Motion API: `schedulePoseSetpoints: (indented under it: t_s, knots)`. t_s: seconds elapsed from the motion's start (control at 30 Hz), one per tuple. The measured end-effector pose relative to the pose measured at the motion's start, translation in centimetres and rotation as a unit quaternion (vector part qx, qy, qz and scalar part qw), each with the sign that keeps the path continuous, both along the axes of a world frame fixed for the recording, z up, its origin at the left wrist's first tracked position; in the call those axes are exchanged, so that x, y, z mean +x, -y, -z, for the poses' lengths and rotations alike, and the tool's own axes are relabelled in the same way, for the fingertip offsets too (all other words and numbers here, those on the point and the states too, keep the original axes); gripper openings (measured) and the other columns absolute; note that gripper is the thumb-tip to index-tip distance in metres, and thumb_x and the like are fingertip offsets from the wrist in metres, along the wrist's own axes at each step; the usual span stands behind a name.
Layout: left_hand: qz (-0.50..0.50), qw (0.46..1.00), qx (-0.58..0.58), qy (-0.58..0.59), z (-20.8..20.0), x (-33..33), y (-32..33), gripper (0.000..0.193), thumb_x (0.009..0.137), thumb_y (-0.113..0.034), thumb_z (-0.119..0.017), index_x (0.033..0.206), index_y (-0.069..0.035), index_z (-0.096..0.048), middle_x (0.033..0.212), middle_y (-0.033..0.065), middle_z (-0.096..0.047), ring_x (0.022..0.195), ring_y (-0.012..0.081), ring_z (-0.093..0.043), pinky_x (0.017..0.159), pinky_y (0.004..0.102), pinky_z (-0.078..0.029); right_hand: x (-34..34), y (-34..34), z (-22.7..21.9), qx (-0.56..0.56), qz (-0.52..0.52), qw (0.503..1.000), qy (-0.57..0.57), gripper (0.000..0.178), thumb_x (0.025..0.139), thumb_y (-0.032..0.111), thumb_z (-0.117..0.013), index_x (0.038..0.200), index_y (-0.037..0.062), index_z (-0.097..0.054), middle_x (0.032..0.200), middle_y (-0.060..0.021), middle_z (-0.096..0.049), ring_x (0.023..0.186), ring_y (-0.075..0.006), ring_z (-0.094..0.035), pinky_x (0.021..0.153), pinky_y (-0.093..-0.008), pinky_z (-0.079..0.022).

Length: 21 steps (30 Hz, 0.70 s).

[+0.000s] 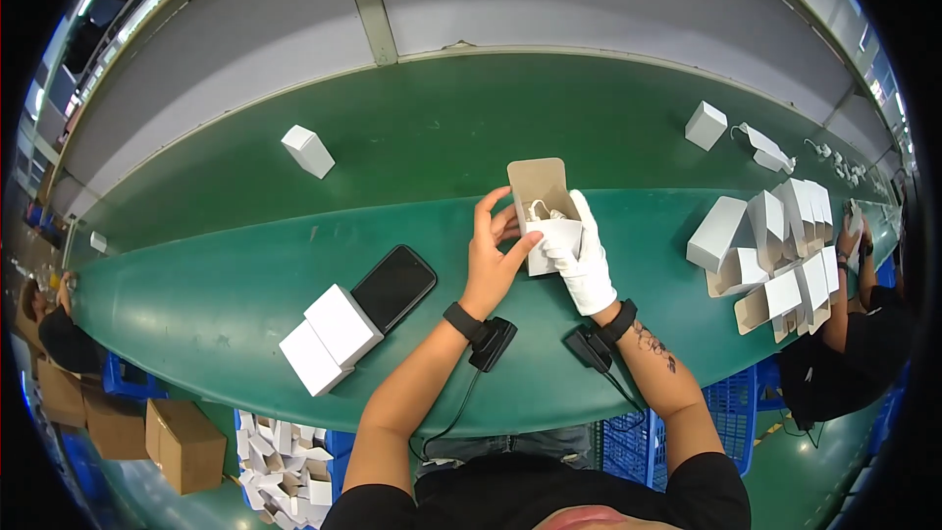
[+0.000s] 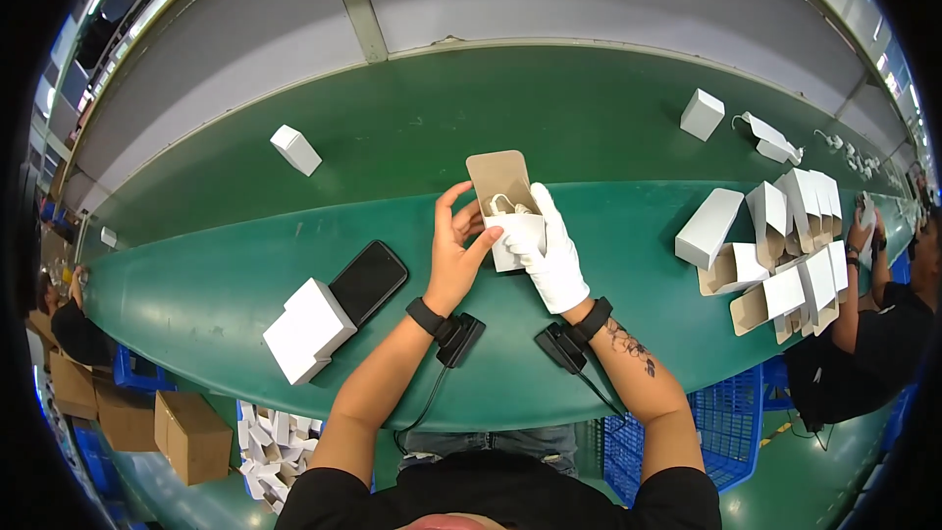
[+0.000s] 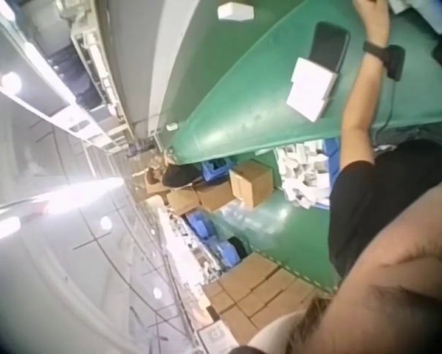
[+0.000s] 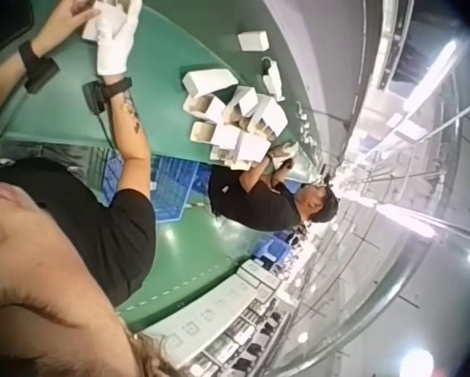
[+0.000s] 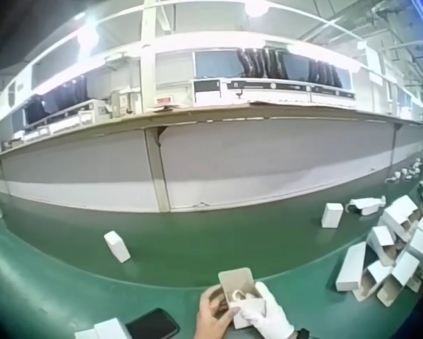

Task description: The person packages power adapters by hand, placing an adapter into a white box, closing the box flaps, and setting the box on the conveyor belt. This process is repeated for several power adapters and white boxes.

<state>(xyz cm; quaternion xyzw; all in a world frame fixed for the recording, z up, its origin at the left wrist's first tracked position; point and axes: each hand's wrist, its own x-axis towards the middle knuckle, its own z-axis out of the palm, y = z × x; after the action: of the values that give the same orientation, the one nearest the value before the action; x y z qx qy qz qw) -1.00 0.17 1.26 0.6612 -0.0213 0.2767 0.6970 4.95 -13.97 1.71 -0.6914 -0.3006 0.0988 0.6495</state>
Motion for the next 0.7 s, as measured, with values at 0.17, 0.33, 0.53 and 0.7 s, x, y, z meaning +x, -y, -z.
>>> schedulePoseSetpoints:
  t_s: [0.17, 0.33, 0.53, 0.7]
  knots:
    - [-0.012, 1.000, 0.021, 0.009, -0.1, 0.2, 0.9, 0.052, 0.090, -0.016, -0.058, 0.136, -0.004, -0.038, 0.130, 0.0162, -0.051, 0.113, 0.0223, -0.054, 0.093, 0.0329, -0.044, 1.2, 0.9, 1.3, -0.043, 0.009, 0.991, 0.123, 0.070, 0.090, 0.029, -0.058, 0.146, 0.0096, -0.020, 0.125, -0.0116, -0.054, 0.106, -0.0218, -0.057, 0.091, -0.0322, -0.046]
    - [0.030, 0.992, 0.120, -0.007, -0.8, 0.7, 0.3, 0.043, 0.090, -0.016, -0.057, 0.130, -0.006, -0.049, 0.129, 0.0128, -0.053, 0.111, 0.0230, -0.055, 0.094, 0.0327, -0.043, 1.9, 1.4, 1.0, -0.067, -0.016, 0.996, 0.059, 0.065, 0.091, 0.030, -0.057, 0.143, 0.0078, -0.025, 0.124, -0.0131, -0.053, 0.113, -0.0236, -0.053, 0.095, -0.0332, -0.044]
    - [0.006, 0.985, 0.170, 0.029, -0.3, -0.6, -1.3, 0.033, 0.083, -0.015, -0.061, 0.115, -0.008, -0.060, 0.117, 0.0101, -0.057, 0.108, 0.0277, -0.052, 0.093, 0.0358, -0.042, 1.0, -0.5, 0.6, -0.079, -0.018, 0.991, 0.109, 0.059, 0.087, 0.032, -0.062, 0.132, -0.0002, -0.041, 0.129, -0.0144, -0.048, 0.121, -0.0245, -0.045, 0.103, -0.0345, -0.035]
    - [-0.001, 0.973, 0.229, -0.004, -0.1, 0.1, 0.5, 0.026, 0.079, -0.025, -0.065, 0.103, -0.017, -0.065, 0.113, 0.0079, -0.053, 0.097, 0.0278, -0.056, 0.079, 0.0356, -0.048, 1.3, 0.7, 0.3, 0.019, 0.090, 0.992, 0.086, 0.067, 0.082, 0.019, -0.069, 0.137, 0.0016, -0.035, 0.136, -0.0122, -0.041, 0.123, -0.0231, -0.042, 0.103, -0.0342, -0.035]
